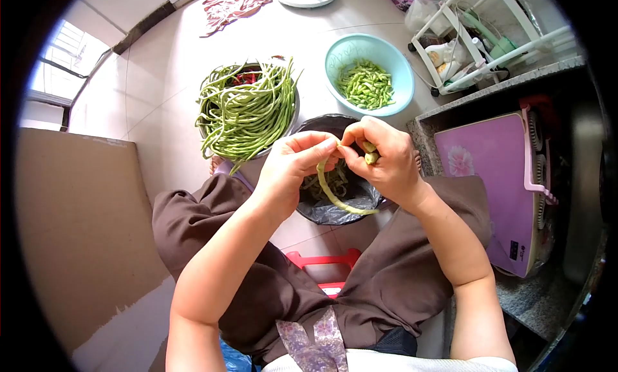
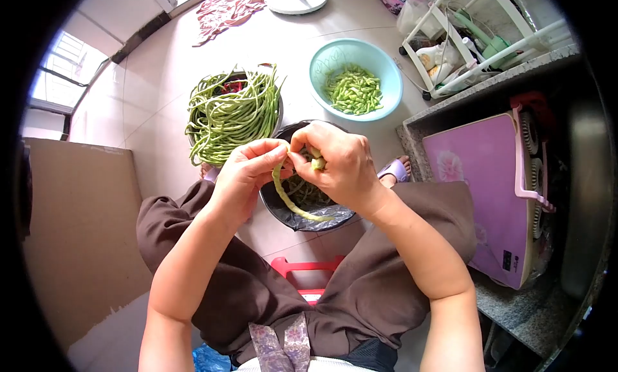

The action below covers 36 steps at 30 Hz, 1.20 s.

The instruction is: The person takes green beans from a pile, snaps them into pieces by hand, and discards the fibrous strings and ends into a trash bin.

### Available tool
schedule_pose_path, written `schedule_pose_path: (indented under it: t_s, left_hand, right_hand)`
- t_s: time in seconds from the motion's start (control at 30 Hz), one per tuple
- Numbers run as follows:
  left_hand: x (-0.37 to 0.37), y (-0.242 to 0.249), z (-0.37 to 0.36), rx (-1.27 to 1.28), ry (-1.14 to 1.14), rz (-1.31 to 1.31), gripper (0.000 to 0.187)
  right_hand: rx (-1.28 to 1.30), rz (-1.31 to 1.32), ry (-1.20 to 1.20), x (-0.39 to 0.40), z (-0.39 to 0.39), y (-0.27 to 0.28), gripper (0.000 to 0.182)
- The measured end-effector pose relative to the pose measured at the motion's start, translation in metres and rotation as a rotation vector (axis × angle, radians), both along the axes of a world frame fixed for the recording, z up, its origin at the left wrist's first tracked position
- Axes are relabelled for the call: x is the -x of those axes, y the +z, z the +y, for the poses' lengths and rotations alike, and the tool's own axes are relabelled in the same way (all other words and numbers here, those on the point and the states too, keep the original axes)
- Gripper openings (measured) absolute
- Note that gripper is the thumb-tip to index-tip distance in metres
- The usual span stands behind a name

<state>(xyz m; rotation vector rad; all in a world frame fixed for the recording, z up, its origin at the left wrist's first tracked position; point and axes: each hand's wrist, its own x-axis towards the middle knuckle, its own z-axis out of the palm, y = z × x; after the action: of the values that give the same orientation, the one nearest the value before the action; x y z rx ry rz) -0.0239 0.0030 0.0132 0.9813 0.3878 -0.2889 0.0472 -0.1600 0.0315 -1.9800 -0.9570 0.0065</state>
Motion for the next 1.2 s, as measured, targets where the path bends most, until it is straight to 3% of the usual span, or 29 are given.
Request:
schedule_pose_path:
  t_s: [0.27,0.33,0.57,0.73,0.93,1.1,1.13,1.2]
  left_hand:
    - [0.001,-0.008,-0.002,0.15,0.044,0.036,0.019]
    - [0.0,-0.004,0.0,0.134,0.147,0.079,0.02]
    - [-0.006,-0.003,0.014,0.184,0.202,0.04,0.018]
    - [-0.008,-0.013,0.02,0.289,0.203,-0.004,0.019]
    - [-0.011,-0.011,0.028,0.217,0.262,-0.012,0.027]
    - [-0.01,-0.01,0.025,0.134,0.175,0.006,0.03]
    - [-0.01,-0.011,0.024,0.129,0.096,-0.009,0.03]
    - [-0.009,-0.01,0.018,0.068,0.011,0.0,0.031]
  right_hand:
    - [0.065,-0.167,0.077,-0.001,0.001,-0.002,0.012]
    - [0.085,-0.221,0.136,0.004,0.003,-0.003,0.014]
    - [-0.016,0.118,0.196,0.011,-0.001,0.004,0.013]
    - [-0.032,0.156,0.265,0.016,-0.008,0.023,0.012]
    - [-0.231,0.579,0.081,0.009,-0.028,0.025,0.009]
    - [0.432,0.399,0.123,-0.007,-0.031,-0.006,0.022]
    - [0.502,0.279,0.168,-0.005,-0.029,-0.012,0.019]
    - [0.606,0.312,0.137,0.002,-0.025,-0.016,0.016]
